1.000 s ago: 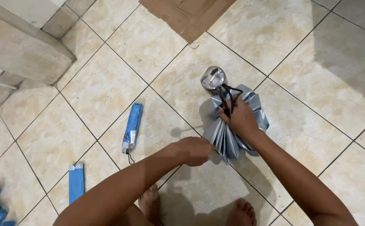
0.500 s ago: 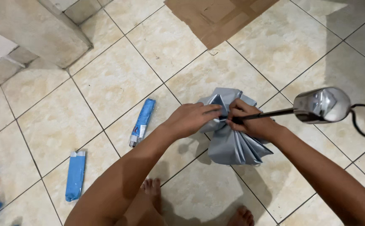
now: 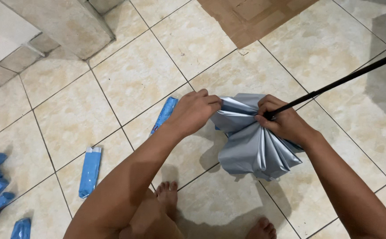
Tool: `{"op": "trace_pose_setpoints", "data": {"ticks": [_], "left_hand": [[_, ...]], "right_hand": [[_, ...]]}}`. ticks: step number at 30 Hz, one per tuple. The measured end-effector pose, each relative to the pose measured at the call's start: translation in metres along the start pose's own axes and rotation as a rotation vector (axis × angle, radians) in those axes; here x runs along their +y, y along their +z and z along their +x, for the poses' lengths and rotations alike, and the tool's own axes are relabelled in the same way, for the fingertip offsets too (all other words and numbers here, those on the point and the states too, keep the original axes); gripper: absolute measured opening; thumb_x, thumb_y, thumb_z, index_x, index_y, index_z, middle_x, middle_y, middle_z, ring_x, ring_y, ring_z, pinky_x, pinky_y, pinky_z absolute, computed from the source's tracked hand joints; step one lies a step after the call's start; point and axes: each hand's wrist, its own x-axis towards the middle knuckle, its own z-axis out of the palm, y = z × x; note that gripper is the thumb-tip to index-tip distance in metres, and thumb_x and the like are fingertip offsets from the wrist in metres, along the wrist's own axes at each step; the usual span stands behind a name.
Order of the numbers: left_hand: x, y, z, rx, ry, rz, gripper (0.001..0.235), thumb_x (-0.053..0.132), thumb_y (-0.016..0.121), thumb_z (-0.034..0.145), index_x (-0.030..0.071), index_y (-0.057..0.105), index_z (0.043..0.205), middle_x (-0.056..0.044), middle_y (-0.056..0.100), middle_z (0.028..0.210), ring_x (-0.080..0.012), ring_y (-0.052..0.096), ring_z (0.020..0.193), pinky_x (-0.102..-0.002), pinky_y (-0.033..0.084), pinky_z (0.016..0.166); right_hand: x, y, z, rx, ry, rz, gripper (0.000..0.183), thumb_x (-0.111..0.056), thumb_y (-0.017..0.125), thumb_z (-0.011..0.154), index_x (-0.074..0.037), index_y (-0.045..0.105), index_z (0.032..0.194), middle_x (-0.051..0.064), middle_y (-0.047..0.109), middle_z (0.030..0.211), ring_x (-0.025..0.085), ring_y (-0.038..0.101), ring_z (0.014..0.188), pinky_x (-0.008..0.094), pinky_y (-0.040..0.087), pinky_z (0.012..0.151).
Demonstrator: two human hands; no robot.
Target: The person folds a silver umbrella by hand, collapsing the canopy and aligning the ribs. They then wrap the folded umbrella with a blue strap to secure it.
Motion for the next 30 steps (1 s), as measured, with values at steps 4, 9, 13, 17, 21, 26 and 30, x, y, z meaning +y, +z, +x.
{"op": "trace_pose_setpoints", "data": {"ticks": [4, 9, 13, 17, 21, 26, 30], "left_hand": [[0.005, 0.011, 0.003, -0.022, 0.042, -0.002, 0.019, 0.020, 0.062, 0.090, 0.014, 0.061, 0.107, -0.001, 0.061, 0.101, -0.0210, 0.060, 0.079, -0.035, 0.050, 0.069], [-0.004, 0.042, 0.006, 0.163, 0.162, 0.073, 0.019, 0.013, 0.060, 0.089, 0.020, 0.049, 0.102, 0.001, 0.055, 0.090, -0.0205, 0.058, 0.058, -0.033, 0.047, 0.066], [-0.017, 0.054, 0.007, 0.171, 0.179, 0.066, 0.009, 0.010, 0.059, 0.089, 0.017, 0.055, 0.093, 0.003, 0.059, 0.094, -0.0191, 0.059, 0.058, -0.033, 0.046, 0.064], [-0.025, 0.060, 0.009, 0.212, 0.275, 0.039, 0.006, 0.008, 0.058, 0.090, 0.010, 0.064, 0.091, 0.000, 0.055, 0.107, -0.0215, 0.061, 0.063, -0.036, 0.052, 0.063], [-0.025, 0.062, 0.015, 0.160, 0.342, 0.033, 0.011, 0.012, 0.053, 0.093, 0.013, 0.062, 0.087, 0.003, 0.056, 0.096, -0.0233, 0.061, 0.060, -0.038, 0.051, 0.060], [-0.011, 0.056, 0.021, -0.080, 0.206, 0.016, 0.021, 0.029, 0.049, 0.095, 0.017, 0.055, 0.110, 0.000, 0.061, 0.097, -0.0241, 0.063, 0.067, -0.038, 0.051, 0.068], [-0.012, 0.058, 0.024, -0.155, 0.120, 0.040, 0.041, 0.049, 0.039, 0.097, 0.018, 0.052, 0.122, -0.003, 0.063, 0.099, -0.0246, 0.064, 0.079, -0.040, 0.049, 0.077]], "right_hand": [[0.021, 0.000, -0.008, 0.030, 0.001, -0.009, 0.014, -0.022, 0.066, 0.087, -0.010, 0.060, 0.082, 0.004, 0.061, 0.095, 0.023, 0.064, 0.084, 0.033, 0.049, 0.073], [-0.002, -0.010, -0.009, 0.037, 0.093, 0.023, 0.014, -0.017, 0.066, 0.086, -0.008, 0.059, 0.093, 0.010, 0.061, 0.090, 0.029, 0.064, 0.084, 0.038, 0.049, 0.073], [-0.002, -0.006, -0.005, 0.032, 0.131, 0.025, 0.015, -0.016, 0.066, 0.085, -0.007, 0.059, 0.094, 0.012, 0.060, 0.086, 0.031, 0.063, 0.082, 0.041, 0.048, 0.072], [0.011, 0.002, -0.001, 0.041, 0.146, 0.011, 0.015, -0.015, 0.067, 0.085, -0.007, 0.058, 0.094, 0.012, 0.062, 0.086, 0.030, 0.064, 0.082, 0.039, 0.048, 0.072], [0.027, -0.003, 0.006, 0.078, 0.179, -0.043, 0.018, -0.016, 0.068, 0.085, -0.005, 0.058, 0.096, 0.016, 0.061, 0.088, 0.036, 0.062, 0.086, 0.043, 0.048, 0.075], [0.015, -0.006, 0.011, 0.052, 0.176, -0.080, 0.015, -0.017, 0.066, 0.086, -0.007, 0.058, 0.094, 0.014, 0.060, 0.088, 0.036, 0.062, 0.087, 0.043, 0.048, 0.075], [0.004, -0.002, 0.018, -0.001, 0.135, -0.109, 0.015, -0.018, 0.068, 0.083, -0.009, 0.059, 0.093, 0.012, 0.060, 0.088, 0.035, 0.064, 0.089, 0.044, 0.049, 0.076]]}}
